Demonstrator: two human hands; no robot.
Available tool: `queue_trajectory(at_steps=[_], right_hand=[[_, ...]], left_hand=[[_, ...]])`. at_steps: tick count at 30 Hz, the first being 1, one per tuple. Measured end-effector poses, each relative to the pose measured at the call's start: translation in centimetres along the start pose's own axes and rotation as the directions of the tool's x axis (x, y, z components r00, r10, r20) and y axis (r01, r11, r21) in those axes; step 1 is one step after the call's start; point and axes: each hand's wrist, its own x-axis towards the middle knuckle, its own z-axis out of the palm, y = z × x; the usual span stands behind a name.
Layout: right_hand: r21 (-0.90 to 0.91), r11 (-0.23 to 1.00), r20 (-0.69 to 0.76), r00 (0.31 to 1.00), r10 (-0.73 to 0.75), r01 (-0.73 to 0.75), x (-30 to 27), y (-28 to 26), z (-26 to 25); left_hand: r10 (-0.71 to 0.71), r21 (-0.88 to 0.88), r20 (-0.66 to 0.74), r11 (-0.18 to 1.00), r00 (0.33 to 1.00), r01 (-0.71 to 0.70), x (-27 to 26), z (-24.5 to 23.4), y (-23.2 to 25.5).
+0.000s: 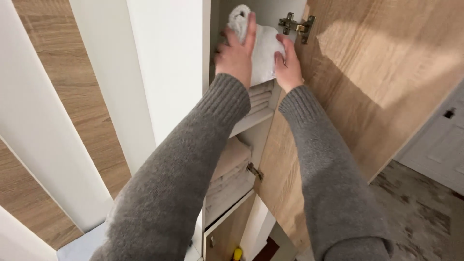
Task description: The person repeatedly folds white towels and places them into a wooden cabinet. The person unfolds and refolds each towel multiple times before stacking them inside the cabinet.
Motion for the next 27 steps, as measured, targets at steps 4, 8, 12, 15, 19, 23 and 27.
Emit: queue_trajectory(at_steps=[4,8,12,15,19,23,27], right_hand=[[-0.097,0.972,0.135,0.965,0.227,-0.215,1.7,5.1,2.6],[-0.381,0.912,0.248,0.933,0.262,-0.155,2.9,12.4,5.7],[-0.244,0.968,0.256,0.959,0.118,-0.054,1.7,1.5,2.7],[-0.258,0.957,0.317,0.947,-0.046,0.133,1.3,-4.8,1.0],[-0.480,0.875,0.571,0.737,0.363,-0.059,-0.2,-7.7,0.4],[-0.439,0.877,0.619,0.773,0.139,0.194,-0.4,-2.7,1.0],[-0.466,0.859,0.616,0.775,0.142,0.213,-1.2,-4.0,0.3]], left_hand=[[0.059,-0.037,0.753,0.998,0.656,-0.047,-0.1,6.2,-1.2],[-0.101,0.237,0.892,0.934,0.441,-0.266,-3.4,17.0,-1.0],[-0.264,0.370,0.923,0.807,0.280,-0.461,-6.1,20.3,-0.5],[-0.578,0.404,0.715,0.800,0.393,0.442,-4.2,9.5,-1.6],[0.069,-0.066,0.998,0.870,-0.013,-0.488,-2.2,-0.3,-3.1],[0.281,-0.126,0.947,0.769,0.155,-0.627,-6.1,1.3,-3.1],[0.444,-0.128,0.855,0.684,0.270,-0.718,-7.9,3.3,-2.7]])
